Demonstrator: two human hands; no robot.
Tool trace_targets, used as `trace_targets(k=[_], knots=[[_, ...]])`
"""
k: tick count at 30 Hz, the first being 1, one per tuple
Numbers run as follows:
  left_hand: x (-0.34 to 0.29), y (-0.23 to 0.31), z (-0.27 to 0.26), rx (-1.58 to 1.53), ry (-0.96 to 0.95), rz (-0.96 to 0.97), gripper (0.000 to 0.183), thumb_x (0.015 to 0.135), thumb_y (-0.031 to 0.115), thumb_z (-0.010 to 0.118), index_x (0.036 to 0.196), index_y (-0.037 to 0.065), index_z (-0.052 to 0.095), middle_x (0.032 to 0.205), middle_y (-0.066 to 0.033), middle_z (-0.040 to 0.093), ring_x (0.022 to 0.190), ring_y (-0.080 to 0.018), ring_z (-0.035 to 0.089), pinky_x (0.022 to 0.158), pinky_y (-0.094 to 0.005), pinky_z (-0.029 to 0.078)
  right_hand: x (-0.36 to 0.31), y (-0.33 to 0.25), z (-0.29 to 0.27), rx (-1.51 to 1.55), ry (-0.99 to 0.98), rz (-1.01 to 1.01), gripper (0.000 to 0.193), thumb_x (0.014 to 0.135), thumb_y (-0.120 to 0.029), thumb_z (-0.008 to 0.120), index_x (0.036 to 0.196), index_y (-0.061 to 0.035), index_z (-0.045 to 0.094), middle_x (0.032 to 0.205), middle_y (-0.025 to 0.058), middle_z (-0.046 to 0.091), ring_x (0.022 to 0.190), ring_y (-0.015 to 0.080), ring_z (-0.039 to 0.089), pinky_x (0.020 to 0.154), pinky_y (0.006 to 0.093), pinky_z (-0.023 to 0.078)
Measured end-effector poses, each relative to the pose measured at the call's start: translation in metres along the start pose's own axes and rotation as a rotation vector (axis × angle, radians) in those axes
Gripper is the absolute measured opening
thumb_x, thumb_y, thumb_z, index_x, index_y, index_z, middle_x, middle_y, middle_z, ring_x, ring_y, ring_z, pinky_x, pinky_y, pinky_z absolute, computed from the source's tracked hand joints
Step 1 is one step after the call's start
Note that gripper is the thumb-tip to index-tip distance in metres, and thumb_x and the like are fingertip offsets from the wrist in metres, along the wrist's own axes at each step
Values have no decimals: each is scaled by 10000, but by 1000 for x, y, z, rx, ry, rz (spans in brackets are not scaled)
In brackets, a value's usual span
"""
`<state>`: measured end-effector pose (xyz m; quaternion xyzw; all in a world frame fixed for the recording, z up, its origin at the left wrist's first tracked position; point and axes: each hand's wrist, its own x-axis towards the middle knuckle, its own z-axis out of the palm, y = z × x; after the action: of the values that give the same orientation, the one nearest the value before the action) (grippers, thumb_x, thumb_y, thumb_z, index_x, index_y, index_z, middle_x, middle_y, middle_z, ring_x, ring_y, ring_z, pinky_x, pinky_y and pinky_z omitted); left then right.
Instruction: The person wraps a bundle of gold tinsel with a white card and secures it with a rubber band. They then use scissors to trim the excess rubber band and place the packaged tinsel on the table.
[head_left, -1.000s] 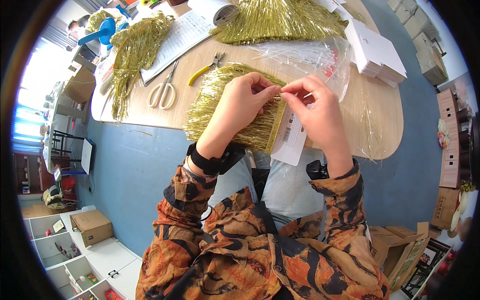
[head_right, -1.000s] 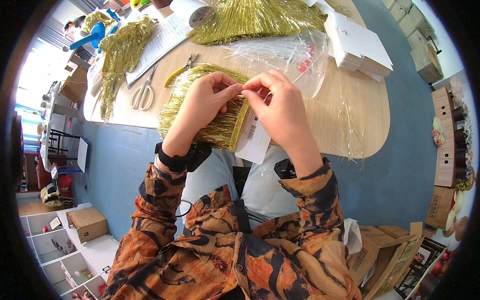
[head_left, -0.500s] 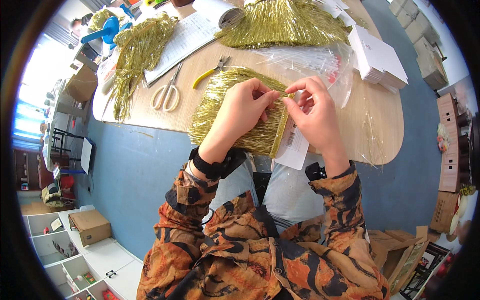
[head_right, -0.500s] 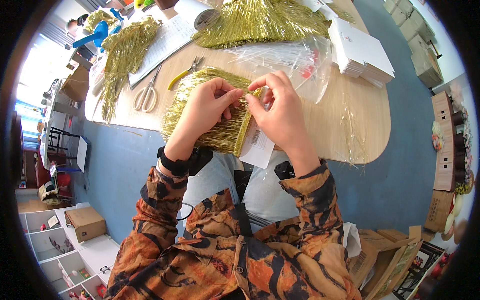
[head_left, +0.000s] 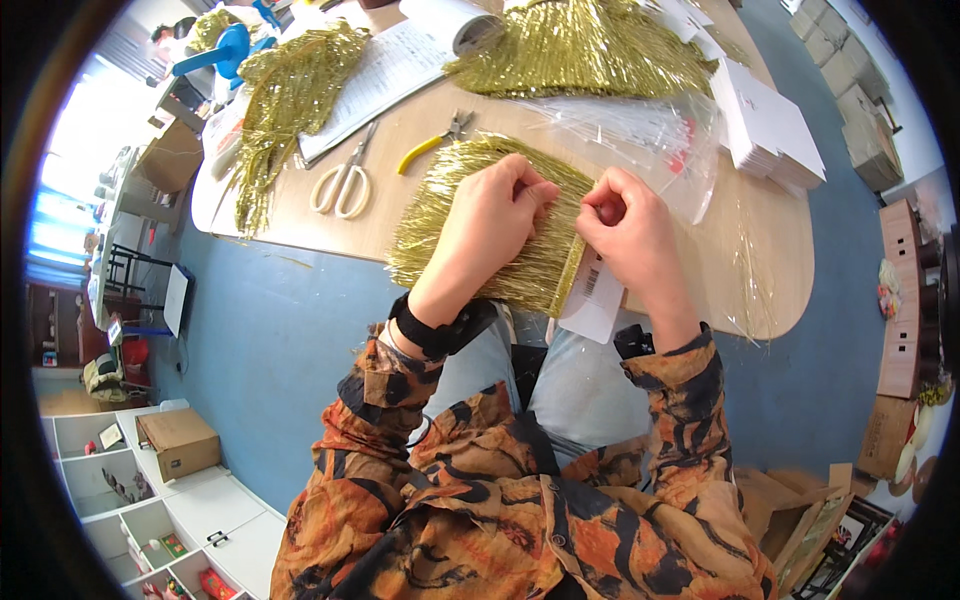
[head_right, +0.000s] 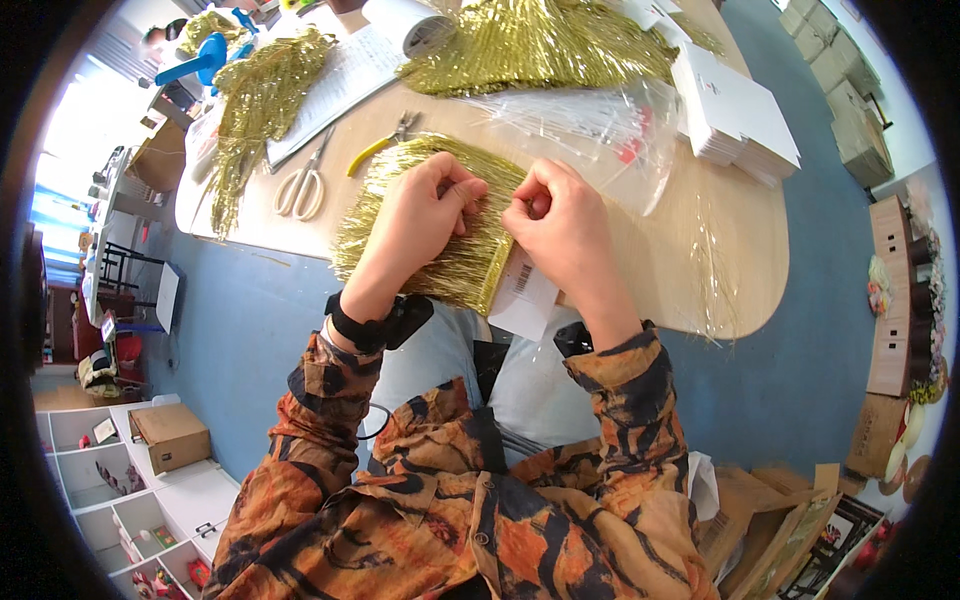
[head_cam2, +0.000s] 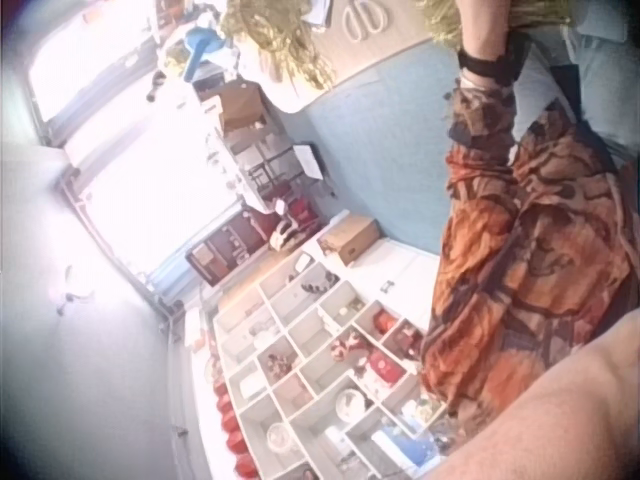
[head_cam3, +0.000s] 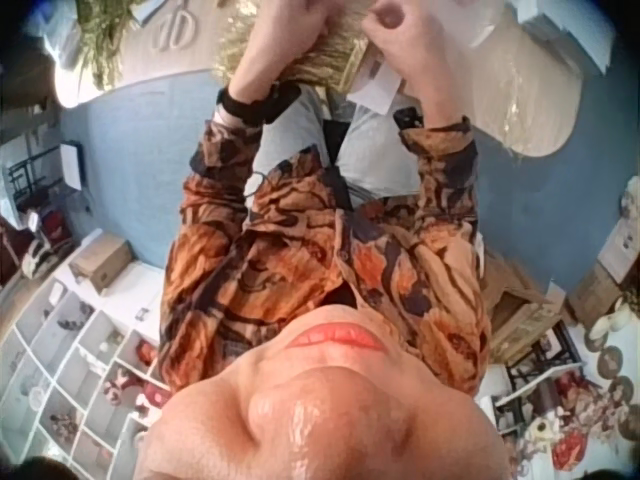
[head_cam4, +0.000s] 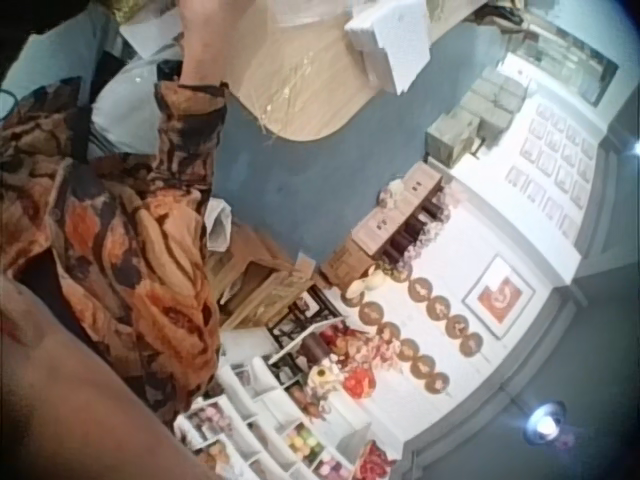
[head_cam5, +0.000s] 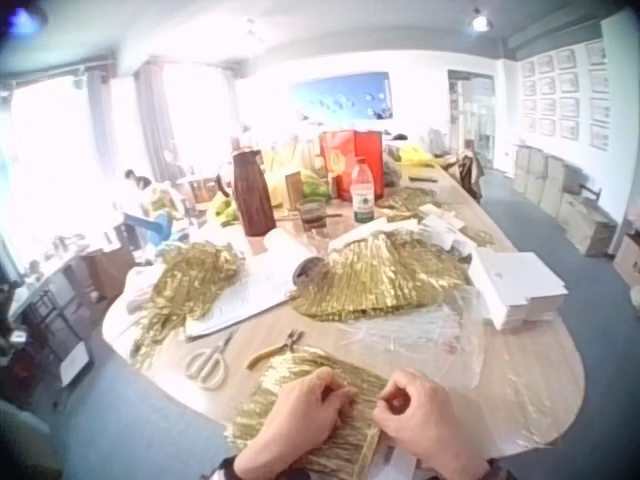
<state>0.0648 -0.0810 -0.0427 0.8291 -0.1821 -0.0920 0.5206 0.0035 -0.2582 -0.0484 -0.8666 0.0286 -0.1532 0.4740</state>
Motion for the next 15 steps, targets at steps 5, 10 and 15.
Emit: trace_targets(k=[5,10,15], knots=[[1,0,-18,-147,-193,120,169,986,80,653,1104,-37,680,878,-57,715,731,-103,652,676,-252,532,0,2,-1,109,-48,100,118,829,-44,708,840,-20,593,737,45,595,651,125,567,620,303,488],[18,3,-29,32,-262,277,206,970,107,663,1153,14,686,886,-86,717,774,-189,683,716,-309,539,0,8,-3,198,-85,157,108,846,-38,702,861,-29,596,692,-16,552,641,64,514,599,252,449],[20,6,-36,392,-185,484,166,919,158,711,1053,61,702,933,-118,641,885,-319,664,788,-410,529,0,9,-3,211,-85,146,102,861,-39,704,873,-29,603,696,-37,558,649,44,513,594,242,444]])
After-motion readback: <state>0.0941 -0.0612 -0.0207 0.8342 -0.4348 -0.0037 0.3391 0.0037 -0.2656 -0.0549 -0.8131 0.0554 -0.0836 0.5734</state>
